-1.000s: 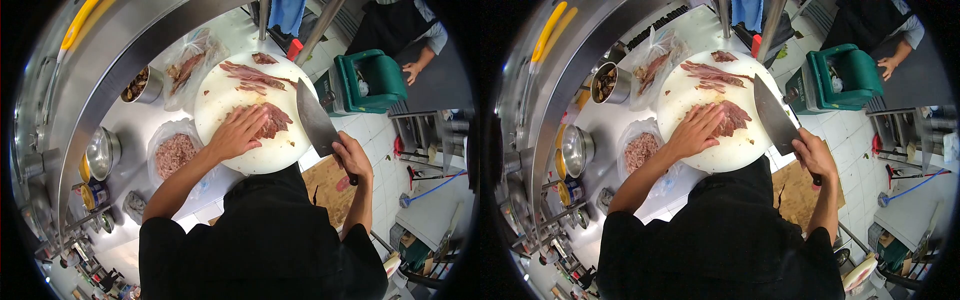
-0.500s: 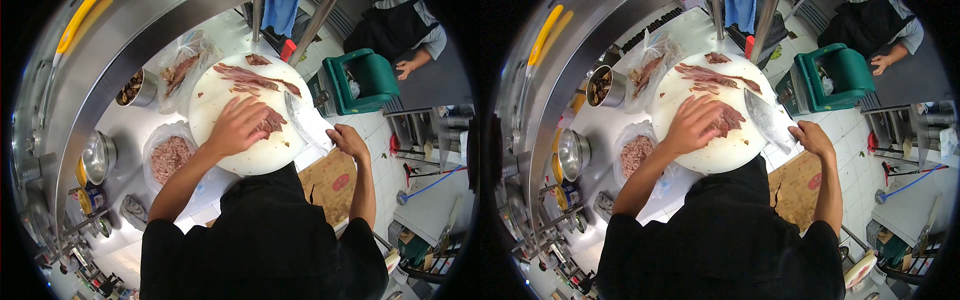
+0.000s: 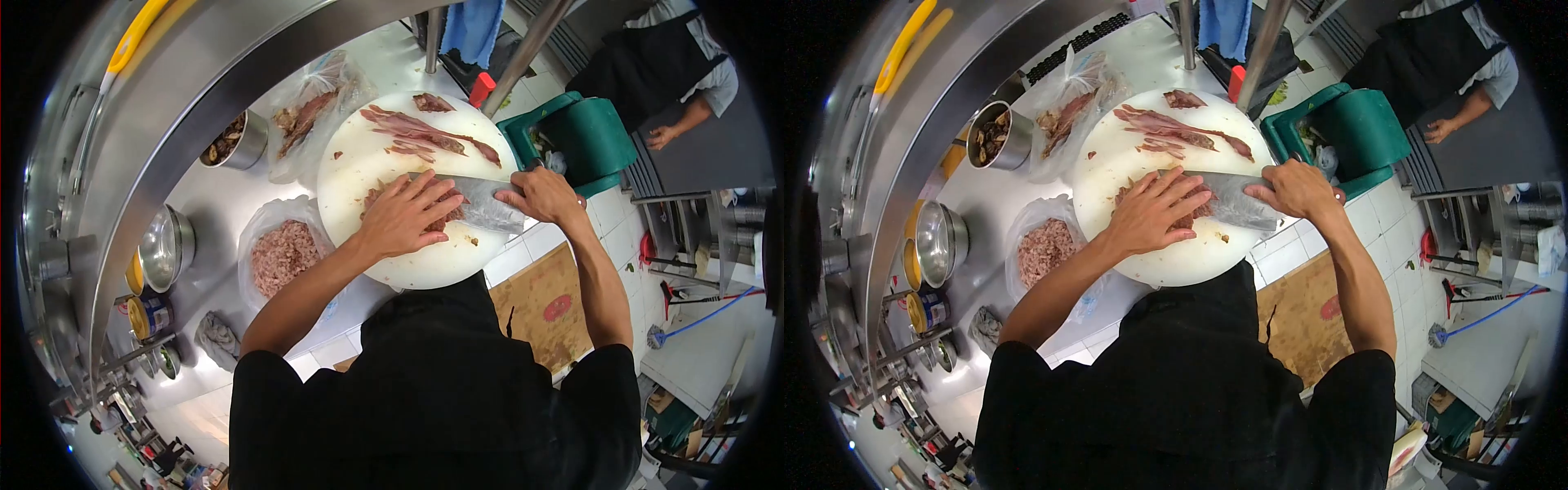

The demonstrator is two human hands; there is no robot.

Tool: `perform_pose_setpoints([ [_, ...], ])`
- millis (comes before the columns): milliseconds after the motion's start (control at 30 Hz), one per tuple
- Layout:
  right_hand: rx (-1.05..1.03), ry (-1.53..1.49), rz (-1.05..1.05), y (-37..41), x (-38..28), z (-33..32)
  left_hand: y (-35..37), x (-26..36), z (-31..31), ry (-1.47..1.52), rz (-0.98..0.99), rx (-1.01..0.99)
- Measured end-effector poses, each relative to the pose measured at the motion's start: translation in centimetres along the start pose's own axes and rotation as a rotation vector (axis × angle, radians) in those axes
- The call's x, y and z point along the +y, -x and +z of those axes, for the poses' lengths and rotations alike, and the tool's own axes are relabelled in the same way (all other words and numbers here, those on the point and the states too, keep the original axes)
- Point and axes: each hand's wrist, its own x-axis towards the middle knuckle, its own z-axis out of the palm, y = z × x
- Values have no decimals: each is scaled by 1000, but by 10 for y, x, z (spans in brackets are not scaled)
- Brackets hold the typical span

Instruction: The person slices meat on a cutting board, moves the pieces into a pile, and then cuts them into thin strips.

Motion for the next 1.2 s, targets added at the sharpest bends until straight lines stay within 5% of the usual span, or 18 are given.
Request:
perform_pose_setpoints([
  [700,-171,17,3,-36,-41,-20,45,-6,-7,-48,-147,29],
  [933,-19,5,191,13,9,-52,43,-7,-7,-23,-161,-3],
  [1200,225,-432,397,81,12,-14,35,1,-7,-51,-168,1],
])
